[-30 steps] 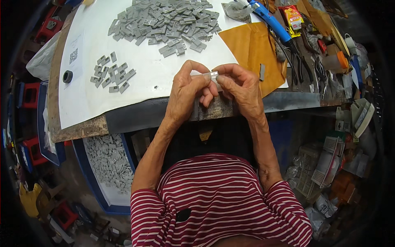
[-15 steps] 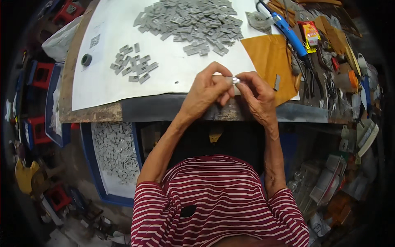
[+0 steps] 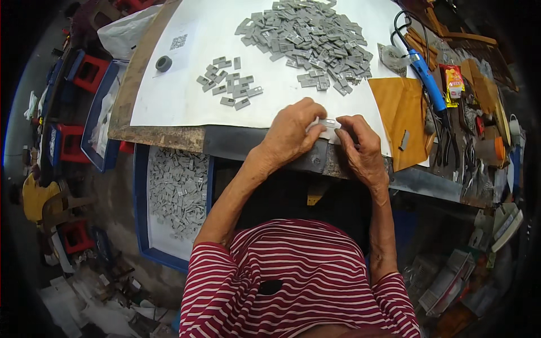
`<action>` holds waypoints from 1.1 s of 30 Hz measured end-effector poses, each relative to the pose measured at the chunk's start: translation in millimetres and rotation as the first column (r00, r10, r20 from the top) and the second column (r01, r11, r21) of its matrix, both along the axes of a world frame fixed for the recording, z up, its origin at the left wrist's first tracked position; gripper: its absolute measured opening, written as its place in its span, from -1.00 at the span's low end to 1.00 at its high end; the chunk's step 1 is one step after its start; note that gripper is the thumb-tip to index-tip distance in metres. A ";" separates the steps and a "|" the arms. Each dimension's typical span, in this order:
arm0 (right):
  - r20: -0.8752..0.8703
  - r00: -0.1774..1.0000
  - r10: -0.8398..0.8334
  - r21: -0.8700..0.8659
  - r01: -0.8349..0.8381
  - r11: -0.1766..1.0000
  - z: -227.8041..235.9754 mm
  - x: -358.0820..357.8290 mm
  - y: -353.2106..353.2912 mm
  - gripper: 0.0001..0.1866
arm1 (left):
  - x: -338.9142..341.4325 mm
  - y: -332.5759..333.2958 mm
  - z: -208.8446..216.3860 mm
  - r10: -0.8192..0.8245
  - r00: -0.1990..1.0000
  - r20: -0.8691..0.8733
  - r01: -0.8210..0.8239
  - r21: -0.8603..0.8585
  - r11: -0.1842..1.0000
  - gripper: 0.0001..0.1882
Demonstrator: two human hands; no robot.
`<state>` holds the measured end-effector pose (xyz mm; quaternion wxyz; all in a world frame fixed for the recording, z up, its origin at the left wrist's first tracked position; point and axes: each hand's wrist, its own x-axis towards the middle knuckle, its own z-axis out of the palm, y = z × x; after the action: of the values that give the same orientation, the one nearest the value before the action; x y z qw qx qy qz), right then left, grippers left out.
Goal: Manually picking up, inspecting, and sorting small rectangular grey pieces on a workbench.
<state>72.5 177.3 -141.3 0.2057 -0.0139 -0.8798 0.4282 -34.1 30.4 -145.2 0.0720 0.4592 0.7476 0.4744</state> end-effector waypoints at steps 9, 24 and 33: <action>0.042 0.994 -0.098 -0.074 0.101 0.992 1.8 8.9 -1.8 -0.80 | -60.3 -22.0 -1.6 0.415 0.892 -0.182 -0.434 -0.080 0.898 -0.89; 0.001 0.992 -0.128 -0.041 0.128 0.991 -2.1 17.4 -1.1 -0.81 | -127.2 -34.8 -11.3 0.491 0.764 -0.419 -0.631 -0.325 0.704 -0.76; 0.020 0.992 -0.125 -0.045 0.126 0.991 0.3 20.8 -0.1 -0.81 | -119.9 -22.4 -9.2 0.451 0.742 -0.496 -0.617 -0.243 0.749 -0.76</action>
<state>93.3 177.2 -141.0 0.2241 -0.0776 -0.8688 0.4347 -154.0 8.0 -154.4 -0.1366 0.2838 0.9259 0.2086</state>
